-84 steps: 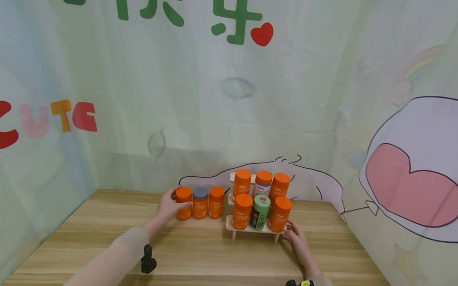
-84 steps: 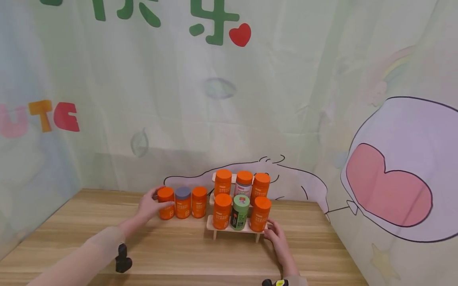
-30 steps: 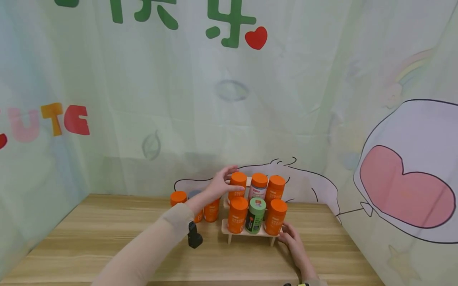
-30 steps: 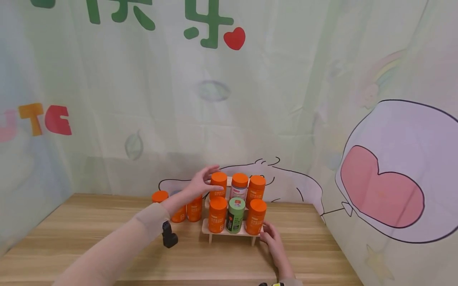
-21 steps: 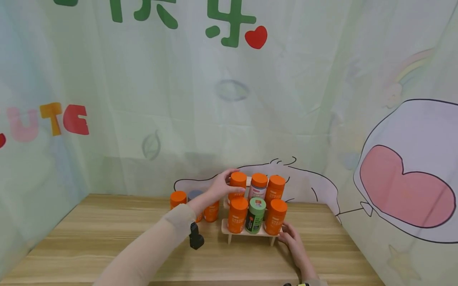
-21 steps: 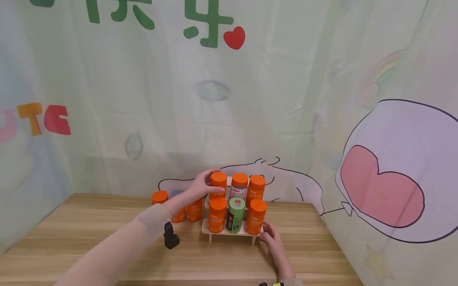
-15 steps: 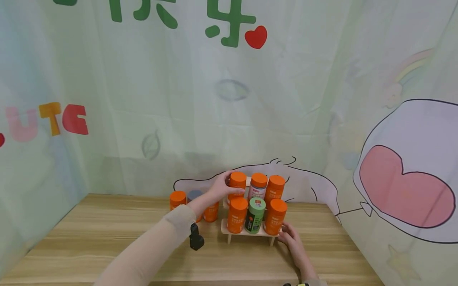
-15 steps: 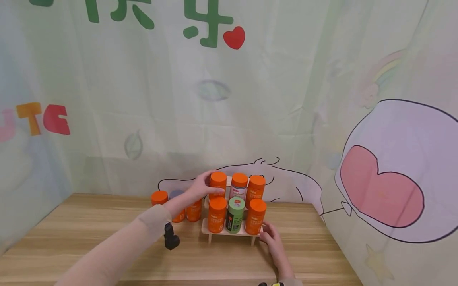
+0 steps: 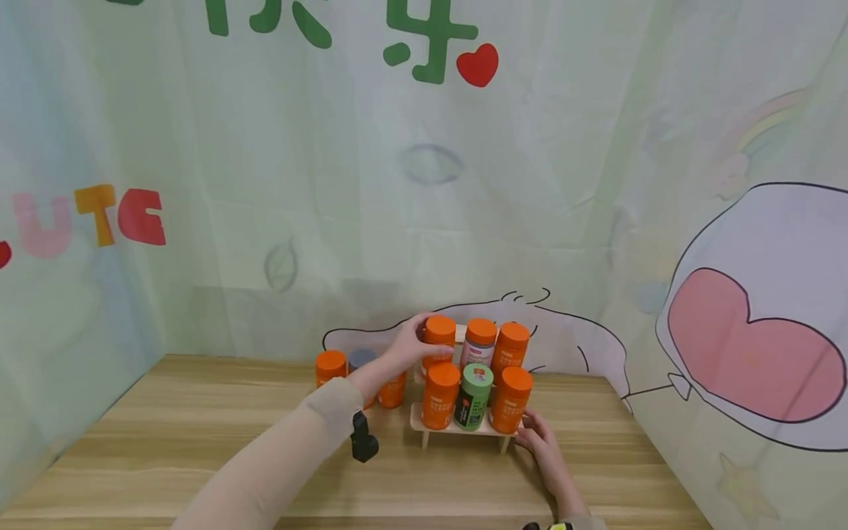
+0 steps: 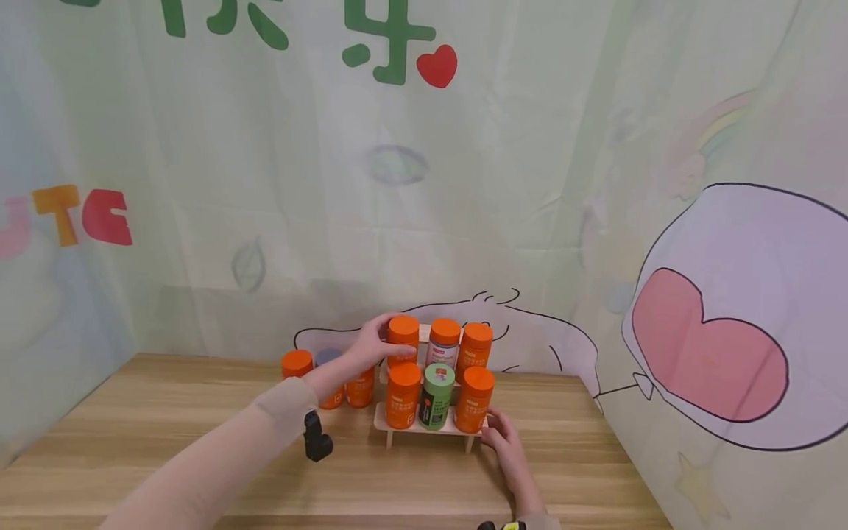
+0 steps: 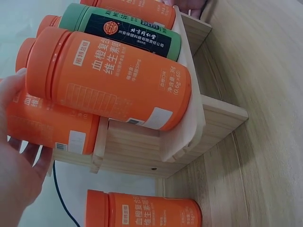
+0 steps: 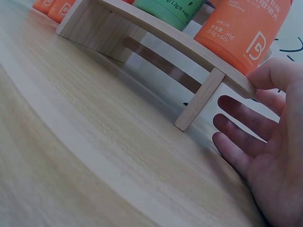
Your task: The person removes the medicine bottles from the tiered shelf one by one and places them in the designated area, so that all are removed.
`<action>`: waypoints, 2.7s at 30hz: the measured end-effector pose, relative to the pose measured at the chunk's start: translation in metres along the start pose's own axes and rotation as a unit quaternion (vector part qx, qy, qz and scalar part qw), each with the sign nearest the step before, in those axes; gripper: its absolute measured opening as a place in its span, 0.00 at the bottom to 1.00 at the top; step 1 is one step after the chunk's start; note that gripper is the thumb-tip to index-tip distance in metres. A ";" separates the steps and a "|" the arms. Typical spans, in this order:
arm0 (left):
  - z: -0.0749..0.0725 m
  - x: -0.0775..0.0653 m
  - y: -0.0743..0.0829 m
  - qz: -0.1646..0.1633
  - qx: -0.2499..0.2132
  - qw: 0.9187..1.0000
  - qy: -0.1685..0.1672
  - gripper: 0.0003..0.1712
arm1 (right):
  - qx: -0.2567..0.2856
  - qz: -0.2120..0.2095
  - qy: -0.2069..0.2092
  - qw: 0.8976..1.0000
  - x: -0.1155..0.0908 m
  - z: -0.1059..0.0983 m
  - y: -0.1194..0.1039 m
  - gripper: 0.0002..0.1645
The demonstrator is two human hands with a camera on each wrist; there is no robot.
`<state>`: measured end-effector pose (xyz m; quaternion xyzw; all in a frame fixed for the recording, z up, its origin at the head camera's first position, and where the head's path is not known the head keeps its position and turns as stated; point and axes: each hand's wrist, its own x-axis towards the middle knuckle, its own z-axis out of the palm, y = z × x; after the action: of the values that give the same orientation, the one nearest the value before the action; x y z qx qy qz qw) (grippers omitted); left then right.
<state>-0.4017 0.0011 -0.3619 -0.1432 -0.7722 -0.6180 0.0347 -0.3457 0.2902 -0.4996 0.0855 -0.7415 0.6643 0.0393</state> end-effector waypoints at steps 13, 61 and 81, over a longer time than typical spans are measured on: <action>-0.017 -0.006 -0.002 0.018 -0.016 1.000 0.015 0.39 | -0.002 0.002 -0.001 1.000 0.001 -0.001 0.000 0.28; -0.168 -0.076 -0.032 -0.002 -0.007 0.971 0.240 0.40 | -0.006 -0.007 0.000 1.000 -0.003 -0.003 -0.003 0.28; -0.176 -0.099 -0.074 -0.061 0.009 0.972 0.227 0.43 | -0.011 0.007 -0.003 1.000 -0.003 0.000 -0.006 0.29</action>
<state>-0.3487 -0.2009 -0.4133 0.0485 -0.7570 -0.6284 0.1722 -0.3413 0.2899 -0.4939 0.0819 -0.7492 0.6565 0.0336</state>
